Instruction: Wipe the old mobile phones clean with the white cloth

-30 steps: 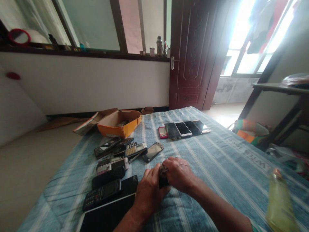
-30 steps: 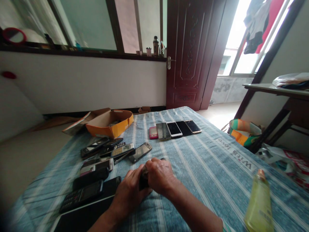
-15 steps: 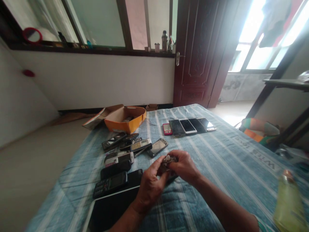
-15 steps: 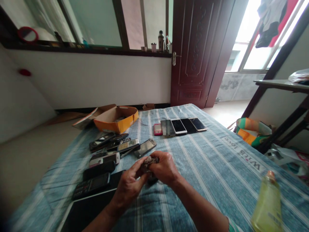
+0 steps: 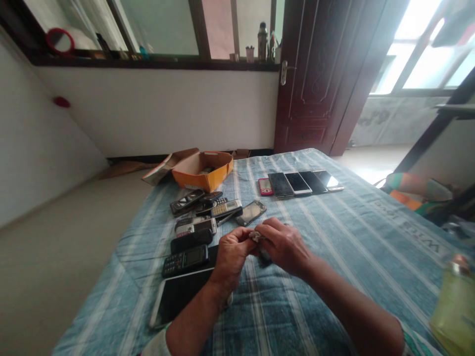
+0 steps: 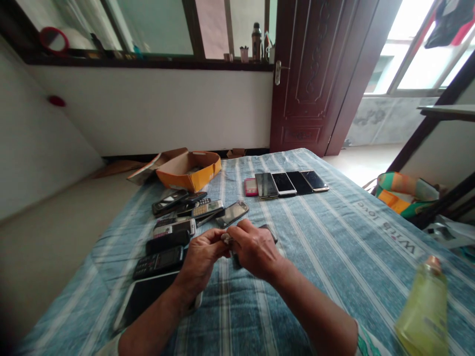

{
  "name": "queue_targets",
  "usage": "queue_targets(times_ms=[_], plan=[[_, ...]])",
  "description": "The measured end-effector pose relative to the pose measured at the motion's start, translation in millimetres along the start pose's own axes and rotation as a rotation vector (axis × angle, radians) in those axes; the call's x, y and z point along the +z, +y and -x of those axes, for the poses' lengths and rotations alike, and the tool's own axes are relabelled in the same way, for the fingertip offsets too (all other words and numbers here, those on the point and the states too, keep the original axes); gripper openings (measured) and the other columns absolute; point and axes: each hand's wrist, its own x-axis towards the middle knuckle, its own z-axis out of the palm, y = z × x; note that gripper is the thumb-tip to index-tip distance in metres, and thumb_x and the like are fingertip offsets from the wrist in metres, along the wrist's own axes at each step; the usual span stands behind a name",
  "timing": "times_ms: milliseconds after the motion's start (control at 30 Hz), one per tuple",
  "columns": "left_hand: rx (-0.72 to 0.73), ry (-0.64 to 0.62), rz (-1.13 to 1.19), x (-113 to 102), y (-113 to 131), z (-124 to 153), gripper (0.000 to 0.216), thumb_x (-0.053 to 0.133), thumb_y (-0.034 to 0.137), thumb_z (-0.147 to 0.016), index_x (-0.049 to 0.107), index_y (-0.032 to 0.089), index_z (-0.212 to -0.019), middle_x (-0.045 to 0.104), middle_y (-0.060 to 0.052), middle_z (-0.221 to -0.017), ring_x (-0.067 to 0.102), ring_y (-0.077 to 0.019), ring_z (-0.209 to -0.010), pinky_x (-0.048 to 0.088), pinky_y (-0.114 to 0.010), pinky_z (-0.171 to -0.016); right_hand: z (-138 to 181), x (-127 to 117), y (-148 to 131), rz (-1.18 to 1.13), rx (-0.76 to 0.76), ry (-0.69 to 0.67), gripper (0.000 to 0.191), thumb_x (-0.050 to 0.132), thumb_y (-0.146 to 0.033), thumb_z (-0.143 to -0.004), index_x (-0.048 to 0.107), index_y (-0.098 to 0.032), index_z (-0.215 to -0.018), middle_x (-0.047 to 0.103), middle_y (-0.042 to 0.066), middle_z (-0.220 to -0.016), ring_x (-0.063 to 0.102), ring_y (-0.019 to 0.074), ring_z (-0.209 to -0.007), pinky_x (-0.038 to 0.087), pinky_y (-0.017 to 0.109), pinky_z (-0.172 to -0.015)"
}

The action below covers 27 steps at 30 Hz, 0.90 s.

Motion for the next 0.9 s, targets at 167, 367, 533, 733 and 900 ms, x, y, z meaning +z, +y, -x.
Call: queue_targets(times_ms=[167,367,533,733,900], plan=[[-0.117,0.044,0.101,-6,0,-5,0.018,0.077,0.018,-0.052,0.065,0.012,-0.063,0.062,0.002,-0.056,0.053,-0.0072,-0.048,0.044,-0.019,-0.05,1,-10,-5,0.119,-0.219,-0.155,0.03,0.051,-0.024,-0.09,0.055,-0.02,-0.12,0.057,0.007,-0.107,0.055,0.0163,-0.084,0.043,0.027,-0.069],[-0.183,0.068,0.146,-7,2,-7,0.013,0.069,0.013,-0.051,0.063,0.012,-0.062,0.059,0.003,-0.055,0.051,-0.0056,-0.048,0.038,-0.016,-0.046,2,-11,-12,0.169,-0.273,-0.174,0.024,0.042,-0.013,-0.092,0.056,-0.015,-0.112,0.057,0.008,-0.102,0.052,0.0147,-0.08,0.041,0.027,-0.068],[-0.227,0.004,0.094,-3,1,-5,0.013,0.061,0.011,-0.05,0.067,0.012,-0.062,0.057,0.003,-0.05,0.047,-0.0059,-0.044,0.031,-0.017,-0.042,4,-14,-9,0.232,-0.228,-0.218,0.024,0.037,-0.013,-0.094,0.061,-0.014,-0.094,0.056,0.003,-0.084,0.045,0.0099,-0.062,0.029,0.026,-0.055],[-0.022,-0.059,-0.333,-3,-3,0,0.023,0.057,0.02,-0.065,0.073,0.013,-0.081,0.065,-0.002,-0.059,0.054,-0.0117,-0.053,0.039,-0.021,-0.048,-1,-28,17,0.178,-0.051,-0.221,0.024,0.045,-0.017,-0.092,0.066,-0.016,-0.08,0.059,0.001,-0.078,0.046,0.0087,-0.062,0.026,0.025,-0.057],[0.406,-0.125,-0.874,-2,-15,3,0.046,0.063,0.022,-0.064,0.065,0.014,-0.11,0.064,-0.01,-0.114,0.06,-0.0256,-0.098,0.049,-0.037,-0.087,3,-20,28,0.276,0.128,-0.164,0.021,0.052,-0.025,-0.09,0.067,-0.018,-0.078,0.061,0.001,-0.076,0.051,0.0135,-0.072,0.029,0.026,-0.062]])
